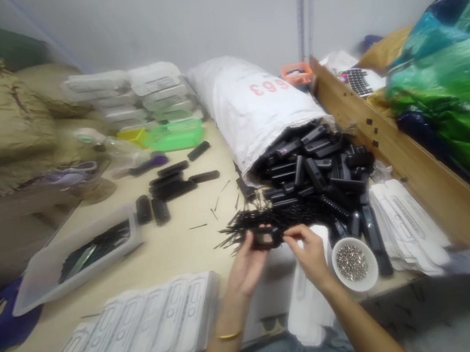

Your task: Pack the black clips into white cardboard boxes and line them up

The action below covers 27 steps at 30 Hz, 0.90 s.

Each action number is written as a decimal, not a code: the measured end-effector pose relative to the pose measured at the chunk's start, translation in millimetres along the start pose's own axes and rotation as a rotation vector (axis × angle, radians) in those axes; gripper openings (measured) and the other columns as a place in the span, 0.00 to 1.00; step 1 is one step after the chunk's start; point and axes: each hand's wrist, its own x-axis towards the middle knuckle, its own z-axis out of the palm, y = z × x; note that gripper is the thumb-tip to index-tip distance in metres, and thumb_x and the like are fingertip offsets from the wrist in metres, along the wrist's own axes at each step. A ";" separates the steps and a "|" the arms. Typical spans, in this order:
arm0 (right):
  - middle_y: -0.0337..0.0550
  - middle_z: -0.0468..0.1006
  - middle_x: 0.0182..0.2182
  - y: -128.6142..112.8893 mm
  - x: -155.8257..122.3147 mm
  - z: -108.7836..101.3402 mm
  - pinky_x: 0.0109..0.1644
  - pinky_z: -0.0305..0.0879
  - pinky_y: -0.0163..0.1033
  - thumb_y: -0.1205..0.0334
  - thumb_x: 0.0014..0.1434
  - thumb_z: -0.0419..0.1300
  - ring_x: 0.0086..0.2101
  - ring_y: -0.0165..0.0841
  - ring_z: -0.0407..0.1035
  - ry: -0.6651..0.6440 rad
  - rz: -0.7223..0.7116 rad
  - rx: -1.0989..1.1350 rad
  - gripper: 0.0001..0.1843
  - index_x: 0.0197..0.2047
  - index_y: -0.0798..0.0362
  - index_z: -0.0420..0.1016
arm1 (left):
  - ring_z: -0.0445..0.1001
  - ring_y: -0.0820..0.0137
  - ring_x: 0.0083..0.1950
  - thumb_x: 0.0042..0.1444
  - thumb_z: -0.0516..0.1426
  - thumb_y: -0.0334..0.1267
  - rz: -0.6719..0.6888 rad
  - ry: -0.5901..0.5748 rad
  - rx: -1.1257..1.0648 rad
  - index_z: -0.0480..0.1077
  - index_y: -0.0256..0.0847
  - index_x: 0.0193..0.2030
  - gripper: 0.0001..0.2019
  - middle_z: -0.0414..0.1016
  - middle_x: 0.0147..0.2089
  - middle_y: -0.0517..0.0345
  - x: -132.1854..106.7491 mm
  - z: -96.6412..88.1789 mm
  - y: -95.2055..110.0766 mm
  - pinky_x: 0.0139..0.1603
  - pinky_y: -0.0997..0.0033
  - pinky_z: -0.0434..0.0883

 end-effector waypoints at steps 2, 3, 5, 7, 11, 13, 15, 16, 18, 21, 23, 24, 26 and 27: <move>0.43 0.76 0.34 -0.8 -0.5 0.9 0.44 0.66 0.39 0.59 0.56 0.59 0.37 0.33 0.69 -0.017 -0.018 -0.050 0.08 0.36 0.53 0.75 | 0.76 0.66 0.45 0.63 0.47 0.30 0.004 -0.001 0.001 0.69 0.29 0.45 0.11 0.76 0.41 0.44 0.3 -0.7 0.4 0.47 0.65 0.74; 0.43 0.76 0.35 -2.2 -0.8 1.2 0.44 0.66 0.40 0.59 0.57 0.58 0.37 0.33 0.69 -0.018 -0.022 -0.070 0.08 0.37 0.53 0.75 | 0.76 0.66 0.45 0.63 0.47 0.30 0.006 -0.005 0.001 0.69 0.29 0.45 0.11 0.76 0.41 0.44 0.4 -1.2 0.6 0.48 0.64 0.74; 0.42 0.76 0.34 -6.2 -1.2 1.7 0.43 0.65 0.39 0.59 0.57 0.58 0.37 0.33 0.69 -0.011 -0.033 -0.118 0.08 0.36 0.52 0.75 | 0.76 0.66 0.45 0.62 0.47 0.31 0.007 -0.019 0.001 0.69 0.29 0.44 0.11 0.76 0.42 0.43 0.8 -2.3 0.9 0.48 0.64 0.74; 0.42 0.76 0.33 -10.8 -1.0 1.8 0.42 0.65 0.39 0.60 0.58 0.58 0.36 0.33 0.68 -0.004 -0.079 -0.189 0.07 0.35 0.52 0.75 | 0.75 0.66 0.45 0.62 0.48 0.31 0.012 -0.029 0.008 0.69 0.30 0.44 0.11 0.76 0.42 0.44 1.3 -3.5 0.7 0.49 0.63 0.74; 0.41 0.75 0.30 -15.6 1.3 0.6 0.40 0.63 0.40 0.64 0.59 0.57 0.35 0.33 0.66 -0.042 -0.253 -0.348 0.06 0.31 0.52 0.74 | 0.76 0.65 0.45 0.62 0.49 0.30 0.076 -0.007 0.044 0.69 0.32 0.43 0.09 0.76 0.42 0.46 2.0 -5.0 -0.2 0.48 0.63 0.74; 0.41 0.76 0.29 -15.2 2.3 0.8 0.39 0.63 0.40 0.65 0.58 0.57 0.34 0.33 0.66 -0.073 -0.312 -0.390 0.06 0.31 0.52 0.74 | 0.76 0.64 0.46 0.61 0.49 0.30 0.110 0.006 0.058 0.68 0.32 0.44 0.09 0.76 0.42 0.46 1.4 -4.8 -0.1 0.47 0.63 0.75; 0.41 0.76 0.29 -14.1 1.9 3.1 0.38 0.63 0.41 0.65 0.59 0.57 0.33 0.34 0.66 -0.070 -0.352 -0.387 0.06 0.31 0.51 0.74 | 0.76 0.64 0.45 0.62 0.49 0.29 0.091 0.012 0.051 0.68 0.32 0.46 0.10 0.76 0.42 0.45 0.4 -4.4 0.3 0.46 0.63 0.75; 0.41 0.76 0.29 -13.4 1.0 5.2 0.38 0.63 0.41 0.65 0.59 0.57 0.34 0.34 0.66 -0.048 -0.374 -0.371 0.06 0.32 0.51 0.74 | 0.76 0.65 0.45 0.62 0.48 0.30 0.062 0.014 0.034 0.68 0.31 0.47 0.11 0.76 0.42 0.45 -0.1 -4.3 0.4 0.47 0.63 0.75; 0.42 0.76 0.30 -11.3 -1.9 10.5 0.39 0.64 0.43 0.66 0.59 0.56 0.34 0.35 0.67 0.020 -0.426 -0.330 0.06 0.33 0.50 0.74 | 0.76 0.66 0.45 0.63 0.47 0.31 0.003 0.018 -0.017 0.67 0.31 0.49 0.12 0.76 0.41 0.45 -0.9 -4.5 0.3 0.48 0.64 0.74; 0.43 0.76 0.32 -5.2 -8.1 17.2 0.42 0.65 0.46 0.66 0.59 0.55 0.36 0.35 0.68 0.072 -0.453 -0.280 0.07 0.36 0.50 0.75 | 0.76 0.67 0.45 0.64 0.45 0.33 -0.018 0.029 -0.074 0.66 0.32 0.51 0.14 0.76 0.41 0.46 -1.4 -5.9 -0.9 0.50 0.64 0.73; 0.44 0.76 0.35 0.2 -12.2 18.3 0.43 0.66 0.46 0.65 0.59 0.55 0.38 0.35 0.69 0.028 -0.374 -0.232 0.07 0.39 0.50 0.74 | 0.76 0.67 0.45 0.64 0.45 0.33 0.003 0.036 -0.074 0.66 0.32 0.51 0.14 0.76 0.41 0.46 -1.9 -6.9 -1.7 0.51 0.64 0.73; 0.45 0.76 0.36 2.7 -13.9 17.7 0.44 0.67 0.45 0.64 0.59 0.56 0.39 0.35 0.70 0.007 -0.307 -0.190 0.08 0.42 0.50 0.73 | 0.76 0.67 0.46 0.64 0.46 0.33 0.015 0.033 -0.068 0.66 0.33 0.51 0.14 0.76 0.42 0.46 -2.5 -7.1 -1.8 0.51 0.64 0.73; 0.46 0.75 0.39 5.5 -16.0 14.3 0.45 0.68 0.43 0.62 0.59 0.57 0.40 0.34 0.70 -0.010 -0.170 -0.098 0.13 0.48 0.51 0.69 | 0.75 0.66 0.47 0.63 0.47 0.33 0.042 0.018 -0.048 0.67 0.33 0.50 0.13 0.76 0.43 0.46 -4.7 -7.2 -1.6 0.51 0.63 0.72; 0.46 0.75 0.40 5.3 -16.2 11.8 0.45 0.68 0.42 0.62 0.59 0.57 0.40 0.33 0.71 -0.014 -0.123 -0.069 0.14 0.48 0.52 0.68 | 0.75 0.65 0.47 0.63 0.47 0.32 0.054 0.011 -0.036 0.67 0.34 0.49 0.12 0.76 0.43 0.47 -6.2 -7.1 -1.4 0.51 0.63 0.73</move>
